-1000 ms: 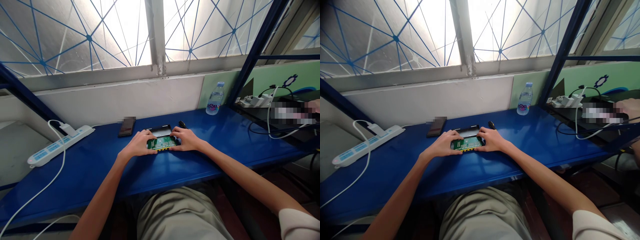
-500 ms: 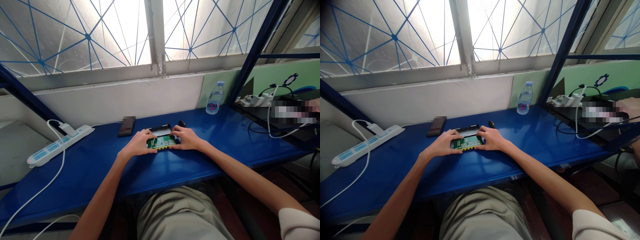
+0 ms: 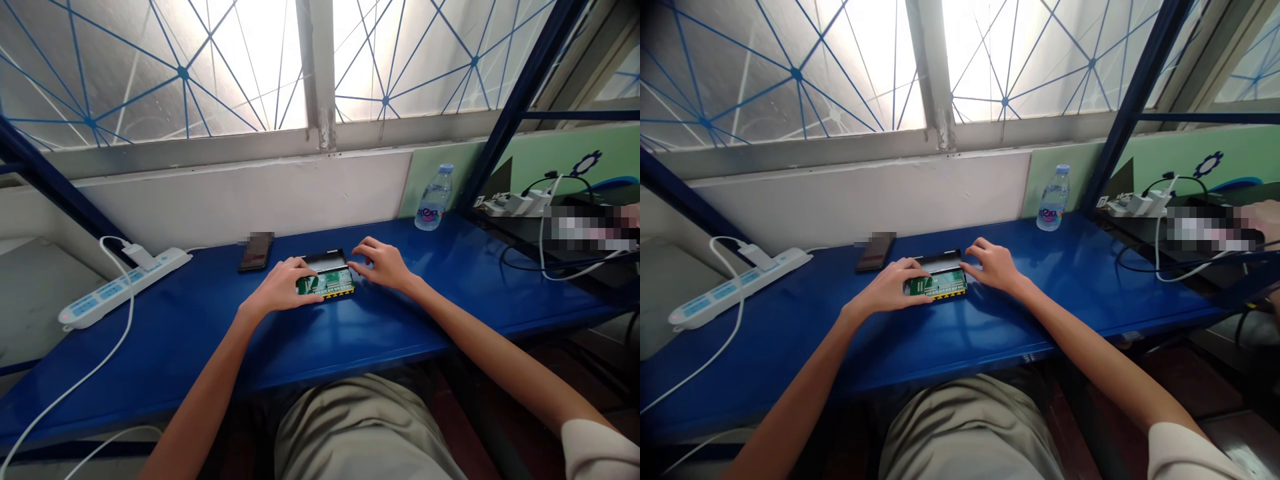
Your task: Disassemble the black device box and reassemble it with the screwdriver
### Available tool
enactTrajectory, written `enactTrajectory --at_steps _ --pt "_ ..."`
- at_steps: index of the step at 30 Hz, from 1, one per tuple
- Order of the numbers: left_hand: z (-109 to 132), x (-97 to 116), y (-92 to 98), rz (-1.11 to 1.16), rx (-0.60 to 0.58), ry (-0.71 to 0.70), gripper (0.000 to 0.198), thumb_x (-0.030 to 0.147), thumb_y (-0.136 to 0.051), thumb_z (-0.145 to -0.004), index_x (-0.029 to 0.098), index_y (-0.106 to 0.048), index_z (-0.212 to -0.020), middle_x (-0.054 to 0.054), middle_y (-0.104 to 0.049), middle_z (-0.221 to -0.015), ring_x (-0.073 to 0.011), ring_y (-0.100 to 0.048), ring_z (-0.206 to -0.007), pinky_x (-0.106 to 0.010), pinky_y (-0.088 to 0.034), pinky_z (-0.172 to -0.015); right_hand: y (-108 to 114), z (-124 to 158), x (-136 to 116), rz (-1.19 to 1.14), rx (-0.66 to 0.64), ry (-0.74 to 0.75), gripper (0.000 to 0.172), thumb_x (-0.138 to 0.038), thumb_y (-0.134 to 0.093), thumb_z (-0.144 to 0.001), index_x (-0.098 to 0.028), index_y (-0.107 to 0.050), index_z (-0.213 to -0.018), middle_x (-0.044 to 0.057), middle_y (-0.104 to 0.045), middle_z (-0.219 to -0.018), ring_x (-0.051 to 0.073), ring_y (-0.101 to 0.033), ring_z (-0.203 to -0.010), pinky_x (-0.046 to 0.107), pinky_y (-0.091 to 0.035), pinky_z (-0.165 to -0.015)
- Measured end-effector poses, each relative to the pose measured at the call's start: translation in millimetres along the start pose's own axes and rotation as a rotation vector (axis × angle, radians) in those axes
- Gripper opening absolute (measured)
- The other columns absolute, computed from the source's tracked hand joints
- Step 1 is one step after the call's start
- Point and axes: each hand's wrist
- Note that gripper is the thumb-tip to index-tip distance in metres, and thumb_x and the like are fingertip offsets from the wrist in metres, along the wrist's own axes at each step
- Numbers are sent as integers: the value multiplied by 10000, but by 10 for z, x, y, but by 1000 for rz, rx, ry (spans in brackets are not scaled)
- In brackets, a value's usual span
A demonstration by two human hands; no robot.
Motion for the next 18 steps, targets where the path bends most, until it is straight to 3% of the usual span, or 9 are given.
enactTrajectory --at_steps 5,8,13,18 --pt "-20 56 -60 -17 72 -38 582 672 -610 -819 224 -691 -1182 -124 -590 -1185 -300 -546 -1092 -428 -423 -946 5 -234 334 153 42 -236 344 -500 -568 -892 -210 -701 -1020 75 -691 -1019 198 -649 -749 288 -409 -633" --pt "-34 81 -148 -22 99 -71 591 663 -624 -817 221 -678 -1206 -140 -555 -1288 -332 -498 -1208 -457 -390 -1012 -30 -405 553 276 -70 -323 447 -561 -589 -849 -202 -692 -1094 121 -700 -1051 267 -665 -840 314 -427 -658" --pt "-55 115 -271 -17 121 -89 633 666 -643 -804 225 -644 -1258 -153 -524 -1368 -348 -454 -1294 -494 -345 -1080 -115 -488 745 219 -287 -471 647 -750 -524 -791 -210 -697 -1103 135 -731 -1007 318 -670 -921 342 -457 -684" --pt "-69 130 -278 -22 128 -86 597 635 -647 -821 208 -655 -1238 -158 -541 -1357 -339 -474 -1285 -487 -356 -1078 -121 -382 760 128 -310 -460 680 -816 -551 -713 -249 -716 -1050 93 -741 -941 279 -678 -862 303 -443 -646"
Point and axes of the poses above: each hand's wrist, its own z-axis away from the middle knuckle, its own y-axis out of the back of the hand, x = y × z
